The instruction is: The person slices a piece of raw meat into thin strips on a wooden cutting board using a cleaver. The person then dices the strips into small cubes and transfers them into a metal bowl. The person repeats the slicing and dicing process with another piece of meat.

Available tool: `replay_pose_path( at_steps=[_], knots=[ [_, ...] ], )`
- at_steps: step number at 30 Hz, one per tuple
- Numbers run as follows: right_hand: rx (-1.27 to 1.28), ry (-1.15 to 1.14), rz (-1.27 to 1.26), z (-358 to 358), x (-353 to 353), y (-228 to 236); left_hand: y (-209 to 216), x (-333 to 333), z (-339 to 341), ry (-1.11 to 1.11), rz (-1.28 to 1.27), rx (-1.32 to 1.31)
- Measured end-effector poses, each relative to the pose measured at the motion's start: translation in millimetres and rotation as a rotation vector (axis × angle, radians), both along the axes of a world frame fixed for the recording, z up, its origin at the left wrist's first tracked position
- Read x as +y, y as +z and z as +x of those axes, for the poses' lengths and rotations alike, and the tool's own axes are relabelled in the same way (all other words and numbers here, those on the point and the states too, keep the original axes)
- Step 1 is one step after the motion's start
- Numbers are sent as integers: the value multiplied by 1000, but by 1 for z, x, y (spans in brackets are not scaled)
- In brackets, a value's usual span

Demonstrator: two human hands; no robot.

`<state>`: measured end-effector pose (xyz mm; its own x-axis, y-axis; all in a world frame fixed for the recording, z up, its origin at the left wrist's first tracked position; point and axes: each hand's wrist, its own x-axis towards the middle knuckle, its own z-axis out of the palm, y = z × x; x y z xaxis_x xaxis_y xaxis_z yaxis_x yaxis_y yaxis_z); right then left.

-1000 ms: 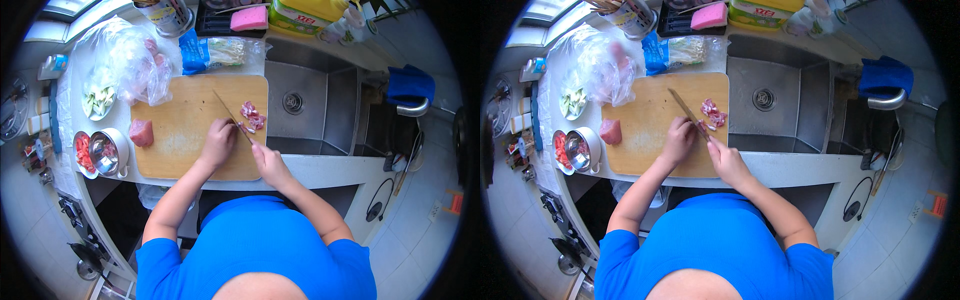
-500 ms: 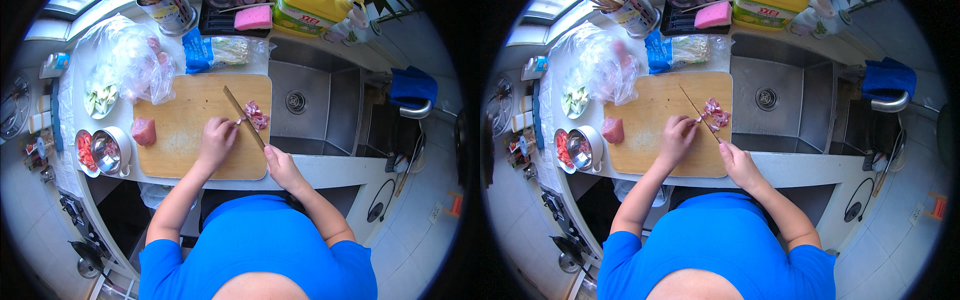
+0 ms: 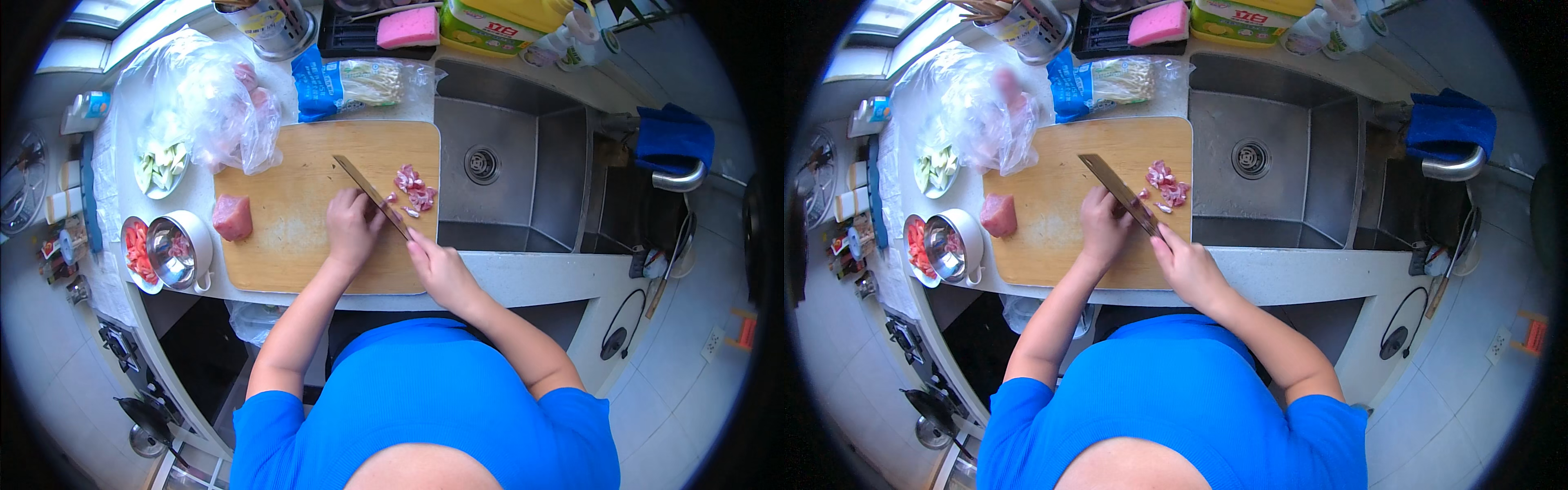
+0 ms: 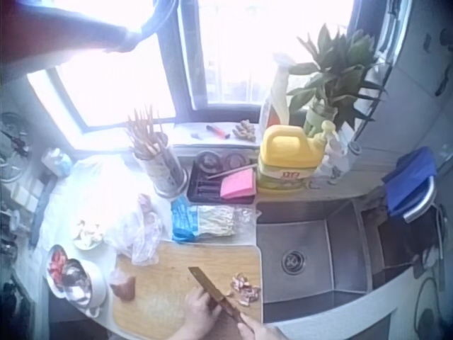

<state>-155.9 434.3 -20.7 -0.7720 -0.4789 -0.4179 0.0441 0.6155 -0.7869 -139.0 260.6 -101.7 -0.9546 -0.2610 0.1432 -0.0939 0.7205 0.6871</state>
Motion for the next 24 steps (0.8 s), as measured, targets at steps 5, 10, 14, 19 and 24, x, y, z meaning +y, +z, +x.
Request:
replay_pose_path(
  at_steps=[5,10,14,19,24],
  knots=[
    [-147,-63,20,2,18,6,3,2,-2,80,-44,7],
    [-186,-152,14,3,30,0,-1,-14,2,159,20,2],
    [-245,-113,4,-6,24,15,6,-18,3,41,138,-29],
    [-274,-79,-28,-9,21,21,15,-33,2,-111,32,-36],
    [-310,-47,-66,2,24,10,17,-44,2,-50,110,-177]
  ],
)
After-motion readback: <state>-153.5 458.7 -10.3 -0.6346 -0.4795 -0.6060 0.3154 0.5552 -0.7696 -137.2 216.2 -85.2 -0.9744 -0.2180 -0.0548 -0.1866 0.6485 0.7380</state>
